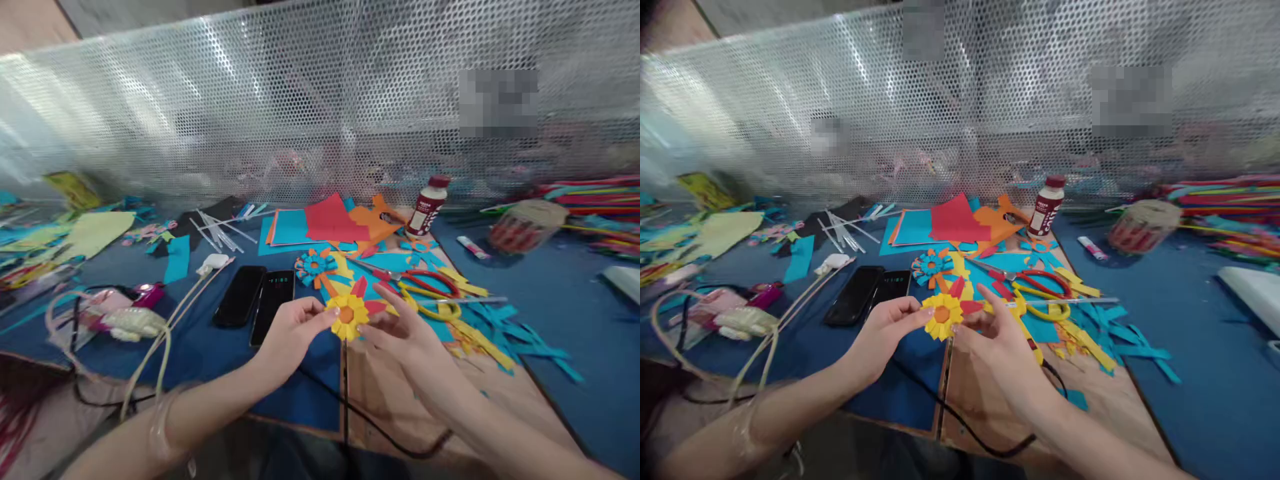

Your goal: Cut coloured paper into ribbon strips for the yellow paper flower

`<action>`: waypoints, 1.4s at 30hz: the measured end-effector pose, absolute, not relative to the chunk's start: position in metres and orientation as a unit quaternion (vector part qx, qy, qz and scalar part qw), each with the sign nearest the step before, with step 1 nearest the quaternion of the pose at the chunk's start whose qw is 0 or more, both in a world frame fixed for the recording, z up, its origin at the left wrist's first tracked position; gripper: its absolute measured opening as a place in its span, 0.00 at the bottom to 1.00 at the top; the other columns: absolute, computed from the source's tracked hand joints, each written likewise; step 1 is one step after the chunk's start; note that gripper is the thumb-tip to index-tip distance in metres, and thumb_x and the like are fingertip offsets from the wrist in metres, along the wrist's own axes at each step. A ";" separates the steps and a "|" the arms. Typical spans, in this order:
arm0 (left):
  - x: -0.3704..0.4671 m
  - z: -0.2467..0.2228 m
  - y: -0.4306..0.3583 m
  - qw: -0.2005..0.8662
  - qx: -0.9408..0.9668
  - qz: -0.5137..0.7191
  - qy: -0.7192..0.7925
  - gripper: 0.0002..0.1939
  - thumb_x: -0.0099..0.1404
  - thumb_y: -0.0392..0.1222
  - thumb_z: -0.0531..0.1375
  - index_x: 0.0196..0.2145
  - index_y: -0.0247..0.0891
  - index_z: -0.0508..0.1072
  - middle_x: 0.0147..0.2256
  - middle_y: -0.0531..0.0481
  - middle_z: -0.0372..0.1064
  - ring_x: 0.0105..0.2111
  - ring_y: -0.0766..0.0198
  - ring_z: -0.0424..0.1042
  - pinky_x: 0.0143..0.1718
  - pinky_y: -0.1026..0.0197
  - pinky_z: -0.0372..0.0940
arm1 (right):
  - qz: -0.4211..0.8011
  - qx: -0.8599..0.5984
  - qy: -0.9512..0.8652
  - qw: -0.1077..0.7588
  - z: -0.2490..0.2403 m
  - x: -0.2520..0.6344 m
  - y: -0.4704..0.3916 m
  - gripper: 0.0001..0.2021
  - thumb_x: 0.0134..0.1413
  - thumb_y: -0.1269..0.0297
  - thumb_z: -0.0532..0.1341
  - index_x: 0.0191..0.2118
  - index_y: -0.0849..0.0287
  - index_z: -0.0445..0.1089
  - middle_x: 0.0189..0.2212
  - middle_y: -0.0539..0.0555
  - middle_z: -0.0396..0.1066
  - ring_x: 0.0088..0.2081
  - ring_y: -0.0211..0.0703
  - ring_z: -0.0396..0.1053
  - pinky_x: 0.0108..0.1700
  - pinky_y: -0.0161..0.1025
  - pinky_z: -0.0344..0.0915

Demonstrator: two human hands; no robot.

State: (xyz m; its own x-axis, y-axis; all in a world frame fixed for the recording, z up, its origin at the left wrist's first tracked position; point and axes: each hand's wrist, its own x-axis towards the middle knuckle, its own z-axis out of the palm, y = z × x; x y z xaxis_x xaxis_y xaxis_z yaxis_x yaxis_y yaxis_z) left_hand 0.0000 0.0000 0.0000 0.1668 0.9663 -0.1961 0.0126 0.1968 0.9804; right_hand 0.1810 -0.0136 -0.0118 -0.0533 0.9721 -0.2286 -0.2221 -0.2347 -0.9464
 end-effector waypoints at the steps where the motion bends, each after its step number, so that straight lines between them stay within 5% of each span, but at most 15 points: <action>1: 0.000 -0.001 0.001 0.591 0.486 0.404 0.501 0.20 0.56 0.53 0.64 0.22 0.35 0.62 0.18 0.58 0.52 0.20 0.74 0.47 0.22 0.65 0.41 | 0.614 -0.489 -0.387 0.484 -0.013 0.181 -0.012 0.45 0.40 0.59 0.71 0.63 0.54 0.50 0.31 0.46 0.69 0.35 0.39 0.68 0.39 0.37 0.65; 7: 0.003 -0.001 0.003 0.583 0.481 0.434 0.489 0.19 0.56 0.51 0.64 0.22 0.35 0.63 0.20 0.56 0.56 0.22 0.73 0.52 0.24 0.67 0.46 | 0.602 -0.476 -0.387 0.511 -0.010 0.179 -0.011 0.37 0.43 0.61 0.70 0.59 0.52 0.56 0.29 0.44 0.68 0.34 0.35 0.67 0.39 0.33 0.64; 12: 0.006 -0.003 0.001 0.541 0.520 0.440 0.492 0.18 0.56 0.51 0.64 0.22 0.34 0.66 0.21 0.56 0.57 0.24 0.72 0.54 0.26 0.67 0.50 | 0.639 -0.449 -0.400 0.481 -0.003 0.171 -0.016 0.22 0.47 0.59 0.66 0.49 0.55 0.65 0.43 0.53 0.72 0.44 0.44 0.70 0.42 0.39 0.66; 19: 0.010 -0.007 0.001 0.549 0.527 0.437 0.480 0.14 0.55 0.49 0.65 0.23 0.34 0.72 0.25 0.53 0.65 0.29 0.68 0.61 0.33 0.66 0.56 | 0.625 -0.426 -0.433 0.489 -0.005 0.164 -0.014 0.21 0.44 0.62 0.69 0.46 0.57 0.66 0.45 0.54 0.73 0.49 0.47 0.70 0.53 0.46 0.65; 29: 0.015 -0.006 -0.001 0.598 0.460 0.442 0.485 0.17 0.54 0.48 0.65 0.20 0.33 0.67 0.22 0.55 0.61 0.26 0.70 0.58 0.31 0.66 0.54 | 0.639 -0.411 -0.440 0.479 -0.014 0.168 -0.013 0.25 0.42 0.62 0.70 0.47 0.56 0.65 0.47 0.54 0.73 0.47 0.46 0.71 0.51 0.45 0.67; 37: 0.006 -0.006 -0.004 0.543 0.511 0.437 0.503 0.18 0.56 0.52 0.64 0.22 0.34 0.68 0.23 0.54 0.61 0.26 0.70 0.56 0.29 0.65 0.52 | 0.597 -0.498 -0.394 0.491 -0.005 0.172 -0.016 0.42 0.40 0.58 0.71 0.61 0.54 0.53 0.31 0.48 0.73 0.37 0.43 0.72 0.41 0.40 0.69; 42: 0.002 -0.008 -0.007 0.547 0.505 0.429 0.511 0.17 0.56 0.51 0.64 0.22 0.34 0.68 0.22 0.55 0.61 0.25 0.70 0.57 0.28 0.66 0.52 | 0.546 -0.533 -0.438 0.476 -0.006 0.171 -0.016 0.40 0.42 0.57 0.69 0.62 0.55 0.54 0.26 0.46 0.71 0.32 0.42 0.72 0.36 0.39 0.70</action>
